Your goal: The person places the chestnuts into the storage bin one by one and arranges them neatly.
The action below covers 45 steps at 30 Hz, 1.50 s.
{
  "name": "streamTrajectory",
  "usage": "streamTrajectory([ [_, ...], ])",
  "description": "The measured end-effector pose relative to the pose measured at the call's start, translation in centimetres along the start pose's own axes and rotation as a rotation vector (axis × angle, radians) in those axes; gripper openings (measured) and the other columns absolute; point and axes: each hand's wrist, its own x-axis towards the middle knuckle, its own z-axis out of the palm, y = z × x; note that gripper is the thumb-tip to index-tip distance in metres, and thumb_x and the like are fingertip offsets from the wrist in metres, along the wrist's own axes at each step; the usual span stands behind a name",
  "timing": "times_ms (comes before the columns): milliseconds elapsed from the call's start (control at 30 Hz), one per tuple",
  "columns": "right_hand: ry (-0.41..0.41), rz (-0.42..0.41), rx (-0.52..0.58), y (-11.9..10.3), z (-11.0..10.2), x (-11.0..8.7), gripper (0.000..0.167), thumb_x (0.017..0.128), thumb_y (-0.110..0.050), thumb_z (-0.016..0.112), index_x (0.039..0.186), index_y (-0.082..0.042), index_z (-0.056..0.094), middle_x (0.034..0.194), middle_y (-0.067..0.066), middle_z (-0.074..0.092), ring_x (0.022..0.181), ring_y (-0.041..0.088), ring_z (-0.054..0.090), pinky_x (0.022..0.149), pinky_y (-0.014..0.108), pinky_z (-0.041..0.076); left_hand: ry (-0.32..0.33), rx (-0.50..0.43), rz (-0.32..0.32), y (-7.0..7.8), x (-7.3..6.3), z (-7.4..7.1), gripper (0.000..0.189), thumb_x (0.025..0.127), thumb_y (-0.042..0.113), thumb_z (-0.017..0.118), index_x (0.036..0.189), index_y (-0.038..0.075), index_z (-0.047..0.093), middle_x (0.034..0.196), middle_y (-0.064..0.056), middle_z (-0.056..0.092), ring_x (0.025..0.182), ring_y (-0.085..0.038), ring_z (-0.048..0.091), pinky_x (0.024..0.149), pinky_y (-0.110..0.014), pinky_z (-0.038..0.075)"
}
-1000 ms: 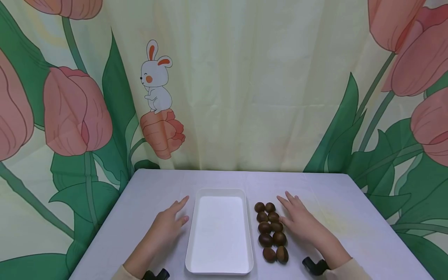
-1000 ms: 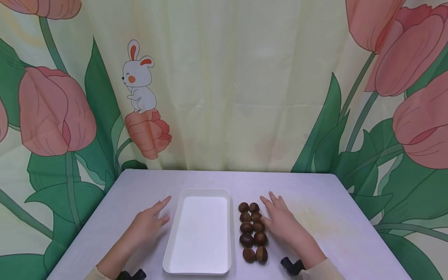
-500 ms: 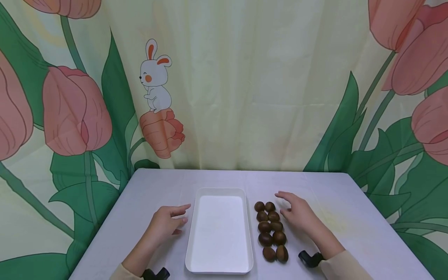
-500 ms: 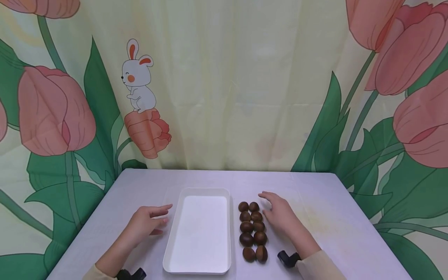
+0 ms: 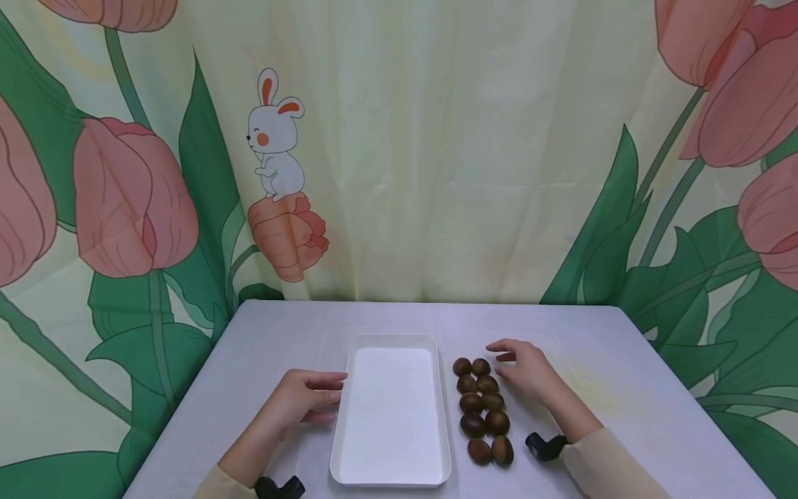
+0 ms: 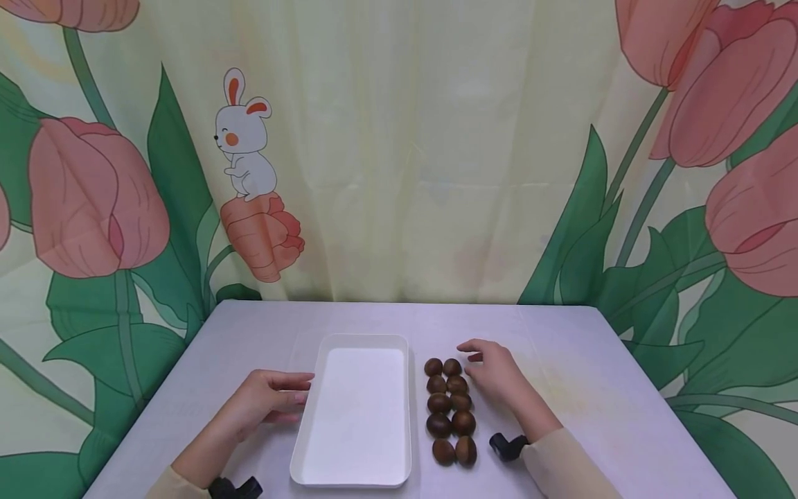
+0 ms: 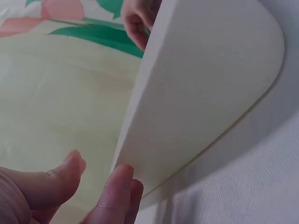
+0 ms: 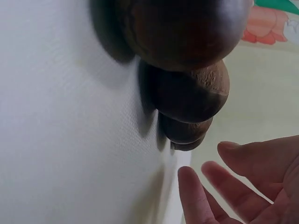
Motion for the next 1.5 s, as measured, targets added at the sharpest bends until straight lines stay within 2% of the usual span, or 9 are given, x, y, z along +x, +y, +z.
streamTrajectory([
  [100, -0.010, 0.009, 0.023, 0.3, 0.1, 0.5, 0.036, 0.097, -0.003, 0.072, 0.133, -0.010, 0.074, 0.137, 0.015, 0.073, 0.127, 0.038, 0.069, 0.107, 0.058, 0.058, -0.028, -0.020, 0.008, -0.2, 0.2, 0.1, 0.038, 0.091, 0.005, 0.084, 0.129, 0.008, 0.079, 0.127, -0.017, 0.078, 0.097, -0.021, 0.080, 0.070, -0.039, 0.069],
  [467, -0.052, 0.022, 0.040, 0.0, 0.5, 1.9, 0.034, 0.093, 0.003, 0.075, 0.125, -0.009, 0.077, 0.126, 0.010, 0.077, 0.116, 0.031, 0.072, 0.099, 0.053, 0.062, 0.015, -0.024, -0.015, -0.2, 0.2, 0.8, 0.035, 0.088, 0.001, 0.085, 0.122, 0.006, 0.082, 0.113, -0.012, 0.078, 0.087, -0.015, 0.073, 0.068, -0.038, 0.068],
  [833, -0.076, 0.011, 0.032, -0.2, 1.1, 2.5, 0.029, 0.093, 0.005, 0.076, 0.116, -0.011, 0.080, 0.112, 0.005, 0.078, 0.105, 0.024, 0.071, 0.096, 0.048, 0.063, 0.022, -0.048, -0.031, -0.3, 0.4, 1.0, 0.035, 0.086, 0.000, 0.087, 0.120, 0.005, 0.082, 0.115, -0.013, 0.080, 0.081, -0.016, 0.076, 0.065, -0.037, 0.068],
  [1033, -0.075, -0.009, 0.024, -0.1, 1.4, 2.7, 0.027, 0.092, 0.005, 0.077, 0.113, -0.011, 0.080, 0.107, 0.005, 0.078, 0.102, 0.023, 0.068, 0.096, 0.049, 0.061, 0.029, -0.057, -0.032, -0.7, 0.5, 1.1, 0.034, 0.086, -0.002, 0.086, 0.119, 0.003, 0.082, 0.112, -0.013, 0.080, 0.080, -0.018, 0.077, 0.064, -0.037, 0.068],
  [1300, -0.055, 0.023, 0.059, -0.5, 1.5, 2.5, 0.026, 0.090, 0.006, 0.078, 0.111, -0.010, 0.076, 0.107, 0.006, 0.074, 0.098, 0.022, 0.066, 0.083, 0.038, 0.061, 0.032, -0.069, -0.042, -1.0, 0.6, 1.3, 0.034, 0.085, -0.003, 0.086, 0.118, 0.004, 0.082, 0.109, -0.012, 0.081, 0.078, -0.019, 0.078, 0.062, -0.036, 0.067],
  [1500, -0.042, 0.054, 0.073, -0.6, 1.5, 2.4, 0.025, 0.091, 0.005, 0.079, 0.110, -0.010, 0.075, 0.105, 0.007, 0.075, 0.095, 0.022, 0.066, 0.080, 0.036, 0.061, 0.042, -0.071, -0.060, -1.0, 0.7, 1.4, 0.032, 0.086, -0.002, 0.086, 0.117, 0.005, 0.083, 0.108, -0.010, 0.081, 0.077, -0.019, 0.078, 0.063, -0.036, 0.067],
])
